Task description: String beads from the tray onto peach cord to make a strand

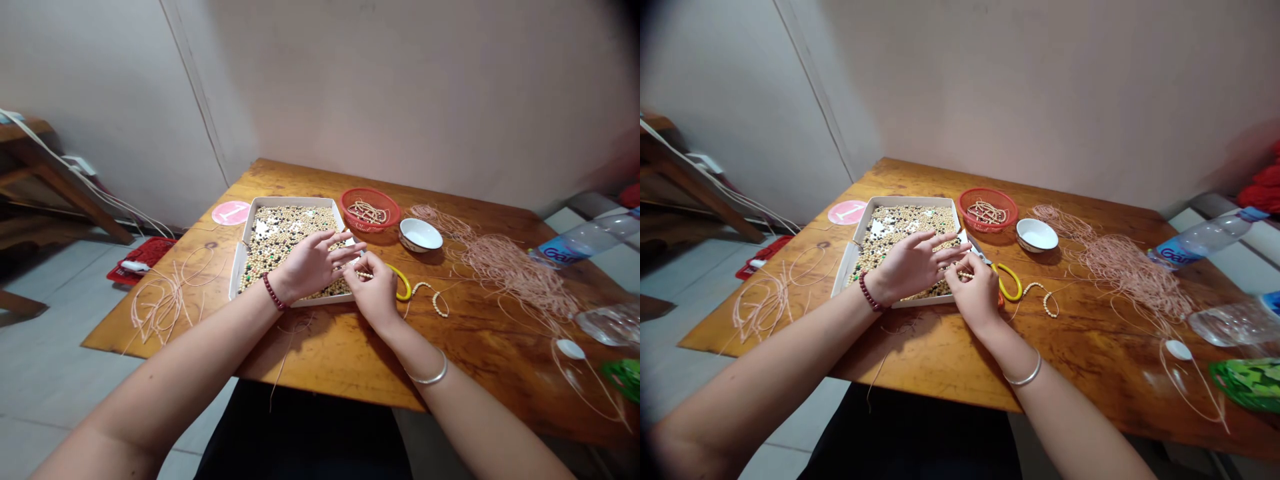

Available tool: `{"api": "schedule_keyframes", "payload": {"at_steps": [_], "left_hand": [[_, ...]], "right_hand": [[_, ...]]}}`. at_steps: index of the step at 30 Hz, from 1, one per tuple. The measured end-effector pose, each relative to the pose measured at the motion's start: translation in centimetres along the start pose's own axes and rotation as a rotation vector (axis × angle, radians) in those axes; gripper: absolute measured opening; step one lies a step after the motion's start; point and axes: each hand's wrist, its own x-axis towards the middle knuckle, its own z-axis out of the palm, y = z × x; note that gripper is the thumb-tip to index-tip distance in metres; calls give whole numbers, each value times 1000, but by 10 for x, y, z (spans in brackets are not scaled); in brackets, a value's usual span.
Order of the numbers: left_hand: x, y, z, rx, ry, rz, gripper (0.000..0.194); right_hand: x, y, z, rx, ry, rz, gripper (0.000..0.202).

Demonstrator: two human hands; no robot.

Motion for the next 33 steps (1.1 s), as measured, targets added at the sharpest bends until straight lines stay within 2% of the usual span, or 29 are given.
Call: {"api": "schedule_keyframes", "payload": {"at_steps": [21, 33], "left_hand": [[0, -3, 1, 61, -33, 20, 31], [0, -3, 1, 92, 11, 35, 30]], "right_hand": [[-1, -2, -2, -158, 6, -92, 16], [-1, -3, -3, -173, 32, -93, 16]]}}
